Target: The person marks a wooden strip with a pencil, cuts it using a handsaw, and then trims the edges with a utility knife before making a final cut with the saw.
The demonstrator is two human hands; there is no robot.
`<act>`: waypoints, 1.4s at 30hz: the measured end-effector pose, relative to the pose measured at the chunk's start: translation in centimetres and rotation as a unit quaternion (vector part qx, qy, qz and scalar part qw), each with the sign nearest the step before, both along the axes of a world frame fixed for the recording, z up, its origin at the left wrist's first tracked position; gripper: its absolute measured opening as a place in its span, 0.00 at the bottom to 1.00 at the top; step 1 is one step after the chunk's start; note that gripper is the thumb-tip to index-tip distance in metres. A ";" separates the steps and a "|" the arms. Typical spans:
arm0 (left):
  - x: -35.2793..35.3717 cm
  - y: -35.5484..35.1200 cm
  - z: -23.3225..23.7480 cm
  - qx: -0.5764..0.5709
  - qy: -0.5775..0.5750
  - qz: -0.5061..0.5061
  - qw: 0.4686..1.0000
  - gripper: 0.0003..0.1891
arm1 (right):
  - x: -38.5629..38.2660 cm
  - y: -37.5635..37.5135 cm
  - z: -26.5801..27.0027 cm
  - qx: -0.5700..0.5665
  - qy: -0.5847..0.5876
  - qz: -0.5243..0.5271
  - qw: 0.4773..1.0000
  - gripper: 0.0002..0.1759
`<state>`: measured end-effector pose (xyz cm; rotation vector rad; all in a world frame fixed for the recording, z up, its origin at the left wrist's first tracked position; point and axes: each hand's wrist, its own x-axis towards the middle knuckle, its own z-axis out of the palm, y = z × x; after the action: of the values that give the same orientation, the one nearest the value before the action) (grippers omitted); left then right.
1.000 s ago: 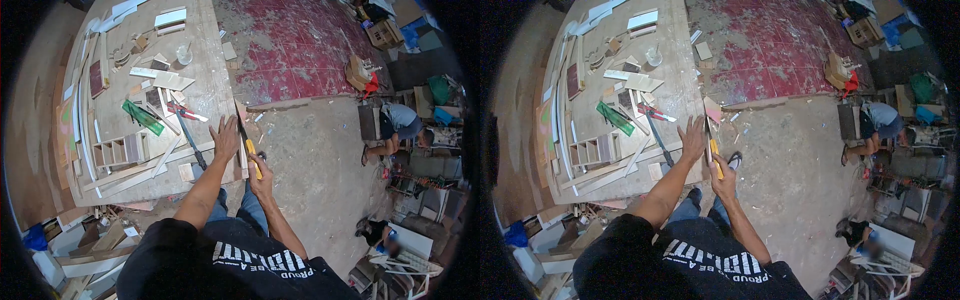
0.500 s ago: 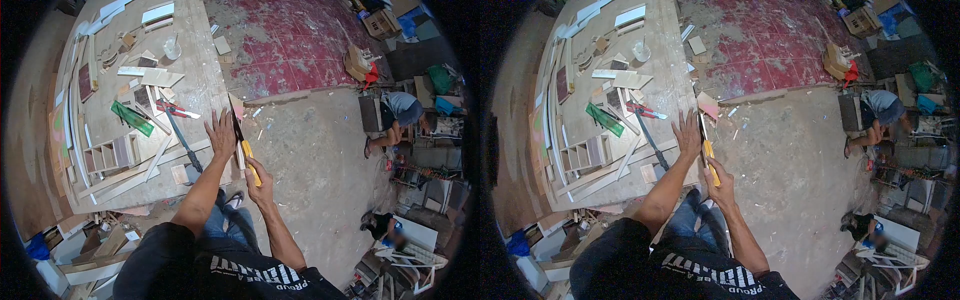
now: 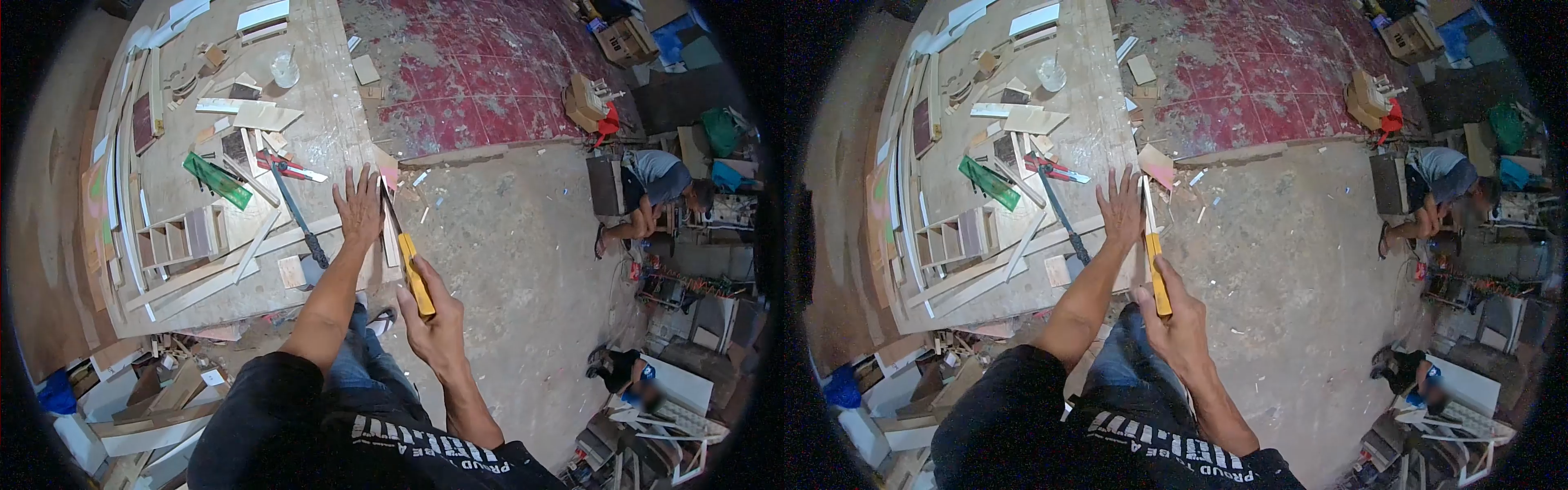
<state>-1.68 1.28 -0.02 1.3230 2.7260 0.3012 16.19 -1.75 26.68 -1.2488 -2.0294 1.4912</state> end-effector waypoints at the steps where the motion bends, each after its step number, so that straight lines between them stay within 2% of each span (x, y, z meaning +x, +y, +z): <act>1: -0.1 0.0 -0.9 0.017 0.044 -0.005 0.999 0.40 | 0.1 0.1 0.6 -0.011 -0.032 0.010 0.999 0.24; 3: -0.3 0.1 -1.5 0.036 0.091 -0.008 0.995 0.40 | -0.2 0.2 -0.3 0.011 -0.022 0.000 1.000 0.23; 8: -0.1 -0.3 1.8 -0.031 0.025 -0.019 0.999 0.35 | -3.5 2.7 -6.4 0.040 -0.012 -0.010 0.999 0.20; 10: -0.2 0.0 0.3 -0.005 0.013 -0.008 1.000 0.32 | -2.6 2.0 -9.4 0.144 0.054 -0.006 0.988 0.19; 11: -0.3 0.1 -0.8 0.008 0.027 -0.005 1.000 0.31 | -1.3 0.9 -9.7 0.096 0.060 -0.017 0.993 0.20; 12: -0.3 0.1 -1.2 0.020 0.042 -0.001 0.999 0.30 | 0.2 -0.2 -11.0 0.100 0.062 -0.015 0.993 0.20; 13: -0.2 0.1 0.0 0.022 -0.009 0.005 1.000 0.28 | 1.7 -1.2 -12.9 0.095 0.085 -0.020 0.992 0.21; 17: 0.1 -0.1 1.2 0.030 -0.043 0.005 0.999 0.28 | 3.8 -2.7 -15.8 0.042 0.112 -0.034 0.992 0.23; 18: 0.3 -0.2 0.9 0.043 -0.041 0.009 0.998 0.29 | 3.8 -2.8 -15.8 0.039 0.113 -0.038 0.992 0.23; 20: 0.8 -0.6 0.5 0.054 -0.040 0.009 0.998 0.30 | 3.3 -2.9 -15.9 0.128 0.132 -0.017 0.983 0.26; 21: 1.2 -1.0 0.4 0.035 -0.015 -0.005 0.999 0.32 | 3.1 -2.8 -15.3 0.127 0.132 -0.018 0.983 0.26; 23: 1.3 -1.2 0.5 0.018 0.011 -0.015 1.000 0.34 | 2.5 -2.7 -12.9 0.029 0.086 -0.014 0.996 0.24; 26: 1.6 -1.4 1.6 0.011 0.017 -0.016 1.000 0.37 | 0.6 -1.7 -7.7 0.001 0.054 -0.033 0.998 0.25; 28: 1.7 -1.2 2.5 -0.016 -0.023 -0.005 1.000 0.39 | 0.3 -1.9 -3.3 0.026 0.050 -0.030 0.998 0.25; 31: 1.4 -1.3 1.7 -0.018 0.008 -0.006 1.000 0.35 | 0.6 -2.0 1.2 -0.014 -0.002 -0.029 0.999 0.24; 34: 1.1 -1.6 1.5 0.039 0.010 -0.008 0.999 0.33 | 0.8 -1.5 2.3 -0.017 -0.020 -0.024 0.999 0.24; 36: 1.2 -1.8 1.5 0.033 -0.003 -0.011 0.999 0.32 | 0.2 -0.7 2.6 0.038 -0.022 0.002 0.999 0.24; 39: 0.7 -1.4 0.6 0.025 -0.017 -0.010 0.999 0.32 | -1.9 0.3 3.1 0.040 -0.029 -0.007 0.999 0.22; 40: 0.8 -1.3 0.2 0.023 -0.023 -0.011 0.999 0.32 | -2.8 1.1 2.1 0.035 -0.031 -0.006 0.999 0.22; 42: 0.8 -1.4 0.0 0.029 -0.028 -0.008 0.999 0.34 | -4.8 3.4 -2.0 0.101 -0.014 -0.002 0.995 0.20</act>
<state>-0.89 -0.14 -0.05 1.3273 2.6784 0.4121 11.42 1.63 24.67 -1.1975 -2.1330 1.2363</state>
